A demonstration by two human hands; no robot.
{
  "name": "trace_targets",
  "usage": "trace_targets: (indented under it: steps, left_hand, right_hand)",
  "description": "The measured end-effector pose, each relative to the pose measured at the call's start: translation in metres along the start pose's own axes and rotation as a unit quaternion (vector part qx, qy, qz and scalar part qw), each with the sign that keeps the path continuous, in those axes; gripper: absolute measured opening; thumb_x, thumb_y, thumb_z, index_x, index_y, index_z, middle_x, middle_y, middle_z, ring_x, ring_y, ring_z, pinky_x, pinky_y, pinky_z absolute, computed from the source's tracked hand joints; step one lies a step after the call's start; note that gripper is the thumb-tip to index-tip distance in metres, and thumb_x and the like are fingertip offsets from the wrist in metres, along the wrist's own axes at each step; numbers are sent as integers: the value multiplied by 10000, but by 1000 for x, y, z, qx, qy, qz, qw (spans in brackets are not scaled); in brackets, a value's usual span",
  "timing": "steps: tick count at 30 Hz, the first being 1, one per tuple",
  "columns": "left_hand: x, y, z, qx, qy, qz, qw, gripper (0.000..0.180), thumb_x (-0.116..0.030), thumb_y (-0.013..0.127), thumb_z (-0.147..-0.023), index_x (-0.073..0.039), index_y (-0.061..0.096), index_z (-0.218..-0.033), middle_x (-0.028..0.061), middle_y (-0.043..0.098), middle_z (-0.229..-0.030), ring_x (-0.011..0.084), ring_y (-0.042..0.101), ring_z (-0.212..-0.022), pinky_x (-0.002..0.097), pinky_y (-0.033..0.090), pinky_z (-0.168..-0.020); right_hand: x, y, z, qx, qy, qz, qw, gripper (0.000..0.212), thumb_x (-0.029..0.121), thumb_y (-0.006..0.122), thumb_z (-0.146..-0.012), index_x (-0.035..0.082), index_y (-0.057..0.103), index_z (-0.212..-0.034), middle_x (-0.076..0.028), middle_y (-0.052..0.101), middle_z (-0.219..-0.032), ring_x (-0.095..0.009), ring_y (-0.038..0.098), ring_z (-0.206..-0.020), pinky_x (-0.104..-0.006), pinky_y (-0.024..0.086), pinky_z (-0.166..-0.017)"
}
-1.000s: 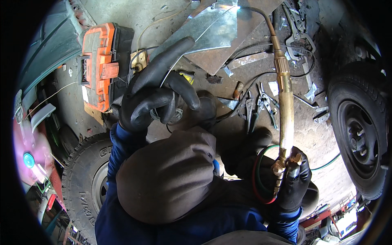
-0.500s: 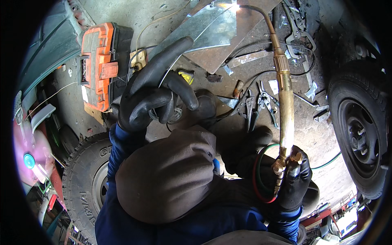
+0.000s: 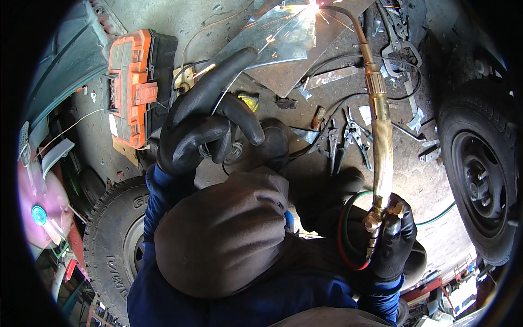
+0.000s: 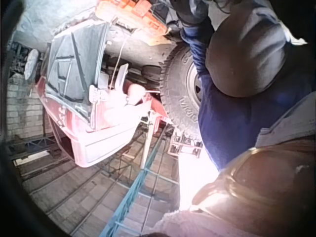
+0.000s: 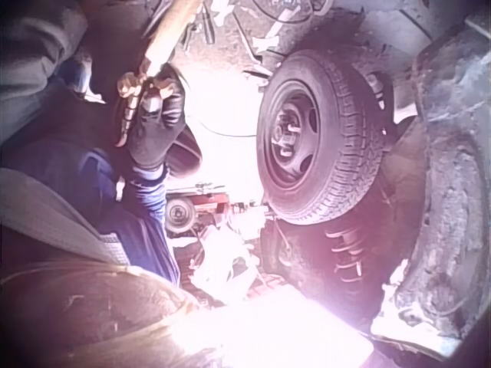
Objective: The person cuts a metal sheet with shears, then uses a welding torch to heat and weld the metal piece. The person handles the metal sheet and welding torch throughout the task.
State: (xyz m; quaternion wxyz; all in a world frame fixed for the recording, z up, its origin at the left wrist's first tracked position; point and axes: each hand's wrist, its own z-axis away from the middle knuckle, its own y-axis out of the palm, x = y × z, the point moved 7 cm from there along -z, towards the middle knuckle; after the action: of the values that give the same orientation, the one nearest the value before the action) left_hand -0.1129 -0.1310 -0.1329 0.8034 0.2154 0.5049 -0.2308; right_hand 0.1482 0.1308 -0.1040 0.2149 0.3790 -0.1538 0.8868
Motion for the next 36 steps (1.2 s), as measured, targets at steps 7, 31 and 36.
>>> trace_targets:
  steps: [7, 31, 36]
  left_hand:
    - [-6, 0, 2, -6, 46, -1, 999, 862, -256, 631, -947, 143, 270, -1620, 161, 744, -816, 97, 467, -427, 259, 379, -435]
    - [0, 1, -1, 21, 43, 18, 999, 852, -242, 620, -951, 153, 261, -1615, 183, 742, -838, 117, 478, -429, 289, 446, -500]
    - [1, 0, -2, 23, 56, -5, 998, 845, -246, 616, -948, 152, 277, -1611, 176, 740, -827, 114, 482, -427, 283, 434, -498]
  right_hand:
    - [-5, -1, 0, -13, -29, 18, 999, 670, 592, 644, -1041, -28, 615, -1291, -60, 674, -884, -107, 624, -732, -240, 500, -652]
    - [4, 7, -6, 11, -17, 1, 1000, 585, 490, 694, -1043, -38, 661, -1292, -101, 738, -1091, -170, 693, -974, -345, 559, -905]
    - [6, 8, -8, 1, -18, 26, 999, 575, 482, 680, -1053, -43, 657, -1285, -105, 736, -1088, -172, 696, -972, -350, 562, -907]
